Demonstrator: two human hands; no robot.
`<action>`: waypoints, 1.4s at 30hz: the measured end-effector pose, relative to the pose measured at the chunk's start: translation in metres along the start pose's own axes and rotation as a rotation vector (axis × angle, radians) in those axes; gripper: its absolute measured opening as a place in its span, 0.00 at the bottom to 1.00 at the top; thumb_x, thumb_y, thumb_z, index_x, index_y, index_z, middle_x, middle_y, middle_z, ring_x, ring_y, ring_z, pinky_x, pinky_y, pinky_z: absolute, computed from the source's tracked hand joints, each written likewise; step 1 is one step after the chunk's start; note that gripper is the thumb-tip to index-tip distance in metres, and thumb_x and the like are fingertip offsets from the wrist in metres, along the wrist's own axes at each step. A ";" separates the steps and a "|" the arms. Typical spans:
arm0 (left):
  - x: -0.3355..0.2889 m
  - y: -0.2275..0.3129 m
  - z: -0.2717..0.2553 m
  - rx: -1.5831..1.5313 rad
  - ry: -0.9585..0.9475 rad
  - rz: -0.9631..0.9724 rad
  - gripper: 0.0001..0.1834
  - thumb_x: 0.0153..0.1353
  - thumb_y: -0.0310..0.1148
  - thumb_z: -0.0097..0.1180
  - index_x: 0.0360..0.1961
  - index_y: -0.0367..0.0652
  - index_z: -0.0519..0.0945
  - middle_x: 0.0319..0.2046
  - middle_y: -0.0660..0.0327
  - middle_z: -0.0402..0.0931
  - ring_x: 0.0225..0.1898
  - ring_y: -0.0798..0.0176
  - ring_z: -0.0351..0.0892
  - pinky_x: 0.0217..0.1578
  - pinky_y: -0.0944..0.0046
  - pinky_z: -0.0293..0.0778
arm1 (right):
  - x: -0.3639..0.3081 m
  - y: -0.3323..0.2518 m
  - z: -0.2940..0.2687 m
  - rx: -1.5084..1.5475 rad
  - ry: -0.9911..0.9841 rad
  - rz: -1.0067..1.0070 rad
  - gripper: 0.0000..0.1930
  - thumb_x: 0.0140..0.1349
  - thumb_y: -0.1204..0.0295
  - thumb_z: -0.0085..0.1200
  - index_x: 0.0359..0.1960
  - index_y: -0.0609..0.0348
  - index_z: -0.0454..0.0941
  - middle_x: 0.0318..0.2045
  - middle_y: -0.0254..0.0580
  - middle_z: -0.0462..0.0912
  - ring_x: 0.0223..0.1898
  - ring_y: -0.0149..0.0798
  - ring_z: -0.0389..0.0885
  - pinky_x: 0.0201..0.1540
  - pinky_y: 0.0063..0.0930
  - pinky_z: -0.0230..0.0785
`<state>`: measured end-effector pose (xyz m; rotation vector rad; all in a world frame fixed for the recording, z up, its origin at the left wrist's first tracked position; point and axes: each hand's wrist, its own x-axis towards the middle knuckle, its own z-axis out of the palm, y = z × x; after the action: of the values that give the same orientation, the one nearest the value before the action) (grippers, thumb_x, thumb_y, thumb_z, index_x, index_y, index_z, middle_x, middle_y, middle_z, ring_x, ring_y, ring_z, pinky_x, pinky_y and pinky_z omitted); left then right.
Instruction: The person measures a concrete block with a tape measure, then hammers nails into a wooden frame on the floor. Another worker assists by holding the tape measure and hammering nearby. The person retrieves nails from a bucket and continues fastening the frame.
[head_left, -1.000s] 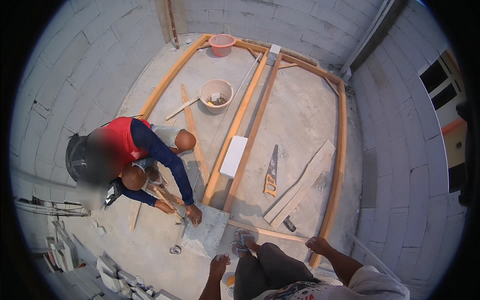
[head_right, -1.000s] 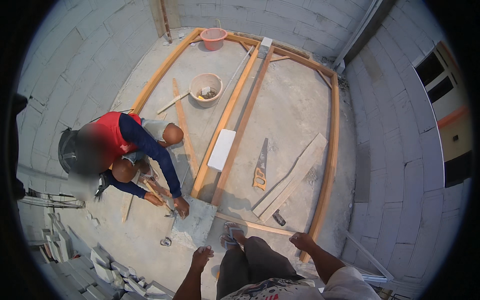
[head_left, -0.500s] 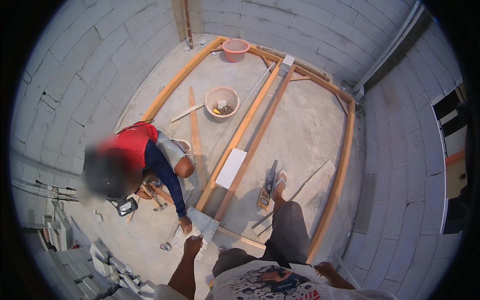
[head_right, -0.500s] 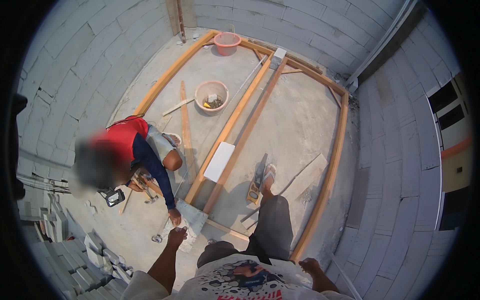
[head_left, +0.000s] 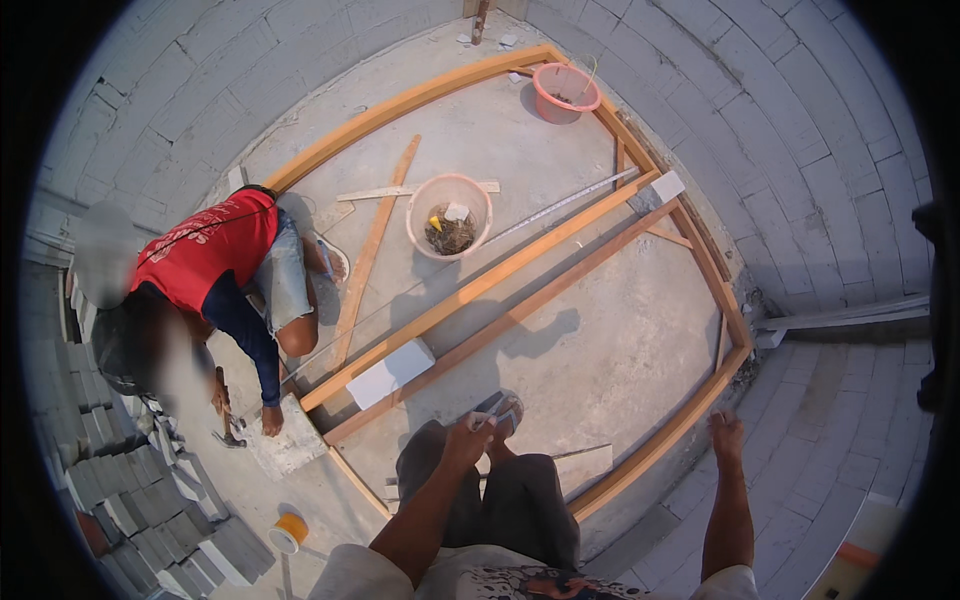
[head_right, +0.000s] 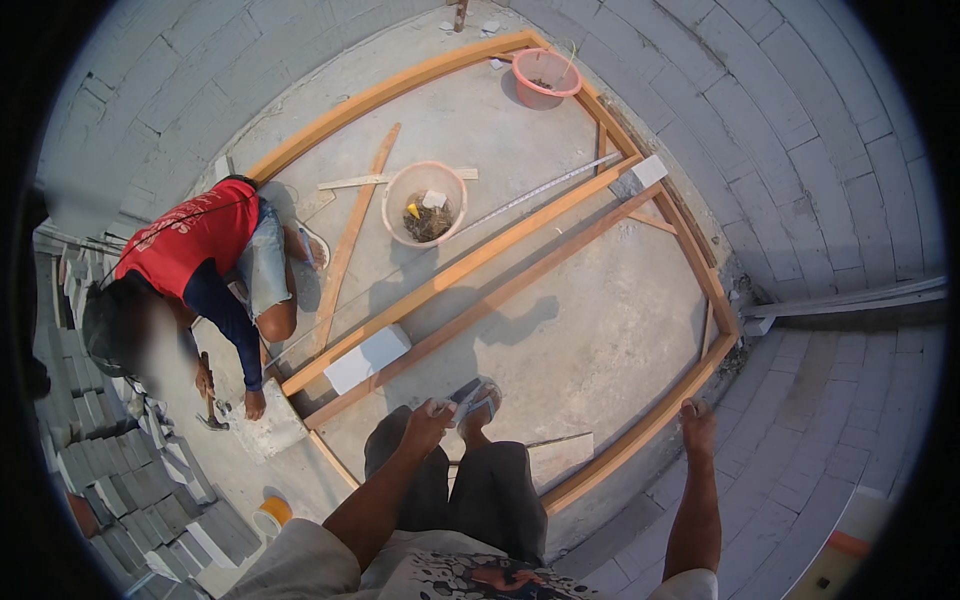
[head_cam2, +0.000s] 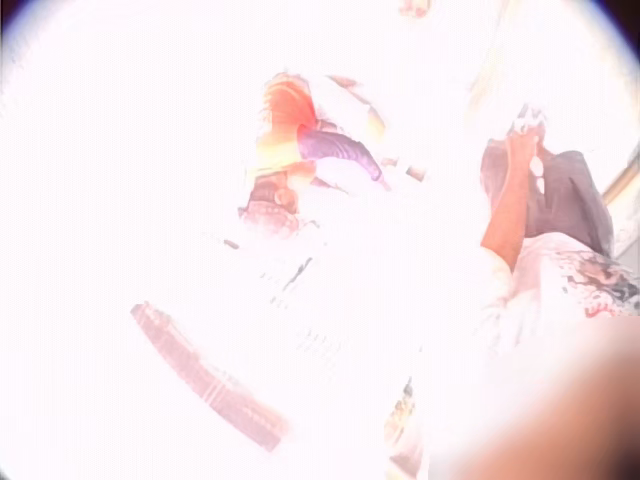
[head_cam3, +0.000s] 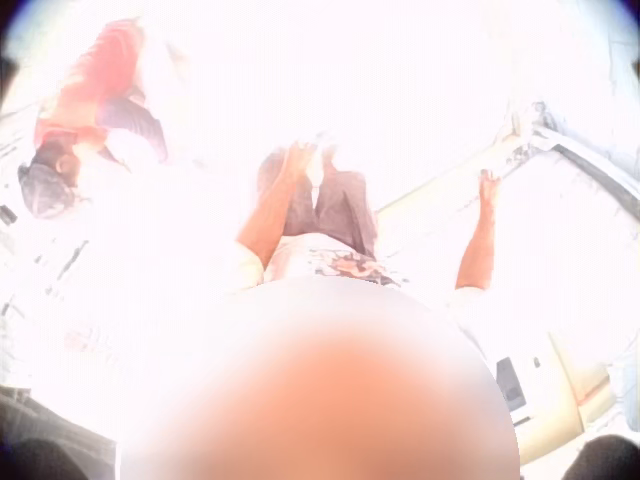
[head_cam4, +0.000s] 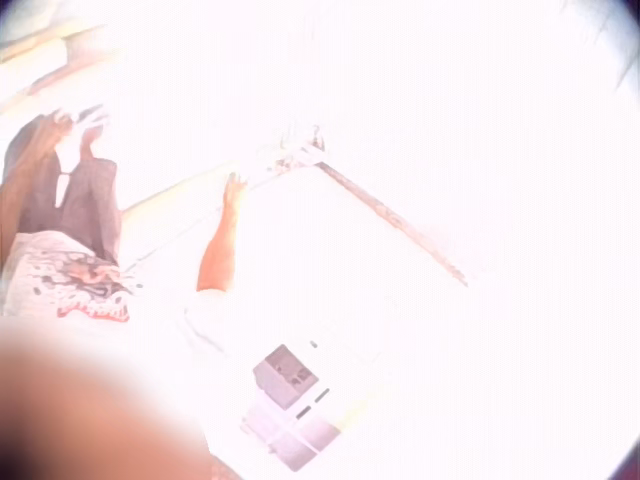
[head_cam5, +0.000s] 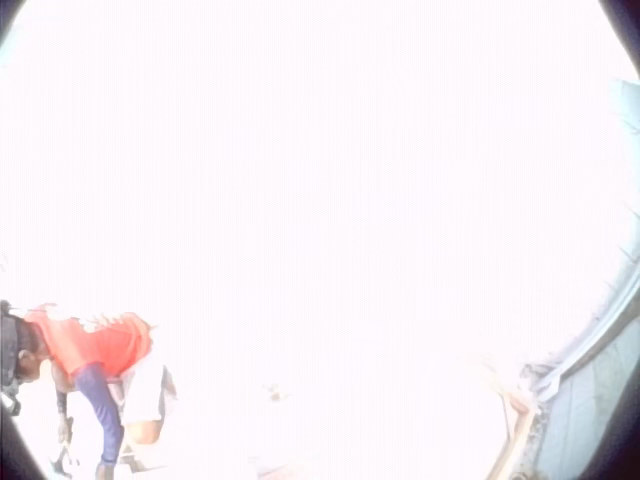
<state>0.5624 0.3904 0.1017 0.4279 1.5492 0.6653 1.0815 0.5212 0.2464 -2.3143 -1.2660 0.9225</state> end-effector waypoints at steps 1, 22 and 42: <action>0.006 0.018 0.034 -0.043 -0.049 0.006 0.23 0.67 0.48 0.60 0.48 0.37 0.80 0.36 0.60 0.83 0.33 0.67 0.83 0.32 0.64 0.76 | 0.033 -0.034 -0.009 -0.080 0.005 -0.043 0.13 0.66 0.67 0.54 0.39 0.67 0.81 0.26 0.40 0.79 0.28 0.33 0.77 0.35 0.30 0.70; 0.192 0.135 0.098 -0.751 0.488 -0.246 0.22 0.69 0.49 0.55 0.47 0.39 0.78 0.38 0.59 0.82 0.39 0.64 0.82 0.42 0.63 0.76 | 0.338 -0.139 0.213 -0.993 -0.862 -0.222 0.21 0.62 0.53 0.58 0.42 0.59 0.83 0.40 0.55 0.86 0.46 0.56 0.85 0.50 0.44 0.76; 0.368 0.057 0.194 -1.090 0.464 -0.251 0.21 0.71 0.45 0.53 0.50 0.34 0.78 0.43 0.54 0.83 0.45 0.60 0.83 0.47 0.61 0.75 | 0.340 -0.330 0.787 -0.808 -0.992 -1.172 0.16 0.64 0.65 0.56 0.51 0.59 0.80 0.40 0.59 0.85 0.47 0.57 0.83 0.51 0.45 0.74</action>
<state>0.7115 0.6962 -0.1440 -0.7698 1.3777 1.3318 0.4724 0.9795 -0.2665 -0.7890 -3.2678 1.1566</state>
